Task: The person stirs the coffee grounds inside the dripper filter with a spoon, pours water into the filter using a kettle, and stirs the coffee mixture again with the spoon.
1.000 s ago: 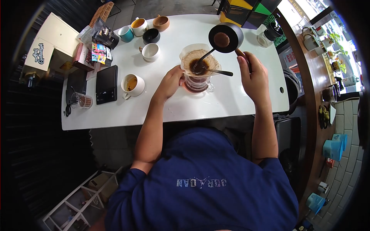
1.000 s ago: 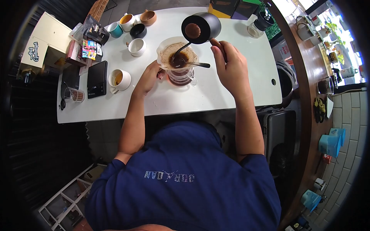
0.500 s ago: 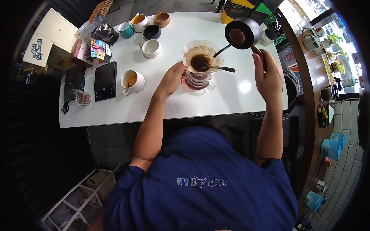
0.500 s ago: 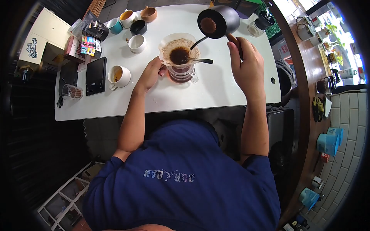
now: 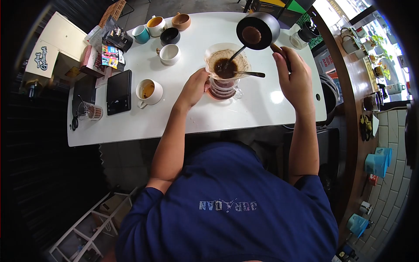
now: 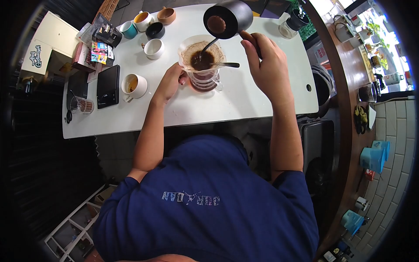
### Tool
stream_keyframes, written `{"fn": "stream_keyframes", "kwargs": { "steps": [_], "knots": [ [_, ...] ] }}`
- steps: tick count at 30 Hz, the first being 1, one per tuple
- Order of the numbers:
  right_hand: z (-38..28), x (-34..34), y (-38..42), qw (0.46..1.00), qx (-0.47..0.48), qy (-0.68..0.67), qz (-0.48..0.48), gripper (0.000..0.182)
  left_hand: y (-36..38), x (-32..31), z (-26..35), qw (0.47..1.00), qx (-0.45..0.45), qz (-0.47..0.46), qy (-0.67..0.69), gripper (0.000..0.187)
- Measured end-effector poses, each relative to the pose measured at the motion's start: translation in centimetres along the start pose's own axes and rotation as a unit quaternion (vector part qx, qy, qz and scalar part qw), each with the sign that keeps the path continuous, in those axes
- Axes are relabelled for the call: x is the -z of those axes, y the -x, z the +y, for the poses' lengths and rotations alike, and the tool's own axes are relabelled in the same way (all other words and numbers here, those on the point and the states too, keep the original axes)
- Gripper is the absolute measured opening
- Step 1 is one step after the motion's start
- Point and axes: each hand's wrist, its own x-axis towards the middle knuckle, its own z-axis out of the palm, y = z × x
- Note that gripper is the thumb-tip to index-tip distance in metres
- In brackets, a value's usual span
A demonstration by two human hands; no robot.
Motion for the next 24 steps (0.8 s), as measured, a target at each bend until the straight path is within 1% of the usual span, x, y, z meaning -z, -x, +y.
{"fn": "stream_keyframes", "kwargs": {
  "steps": [5,7,13,15,19,21,24],
  "knots": [
    [1.0,1.0,0.2,1.0,-0.01,0.016,-0.01,0.02,0.1,-0.2,0.2,1.0,-0.011,-0.001,0.012,0.036],
    [1.3,0.9,0.0,0.999,-0.008,0.052,0.003,0.019,0.2,-0.5,0.6,1.0,0.006,0.01,0.018,0.036],
    [1.8,-1.4,-1.0,0.998,0.042,0.019,0.045,0.019,0.2,-0.6,0.3,0.999,0.007,0.023,0.022,0.035],
    [1.5,-1.8,-1.0,0.998,0.043,0.016,0.044,0.019,0.4,-0.8,0.9,0.999,0.012,0.024,0.023,0.036],
    [0.5,-1.4,-0.7,1.0,0.021,-0.014,0.006,0.018,0.4,-0.8,0.8,0.999,0.008,0.028,0.017,0.036],
    [0.5,-0.9,-0.4,1.0,0.008,-0.006,-0.024,0.018,0.3,-0.7,0.8,1.0,0.008,0.023,0.008,0.037],
    [0.3,0.4,0.0,0.999,0.008,0.019,-0.037,0.018,0.3,-0.7,0.8,1.0,0.007,0.016,0.007,0.037]
  ]
}}
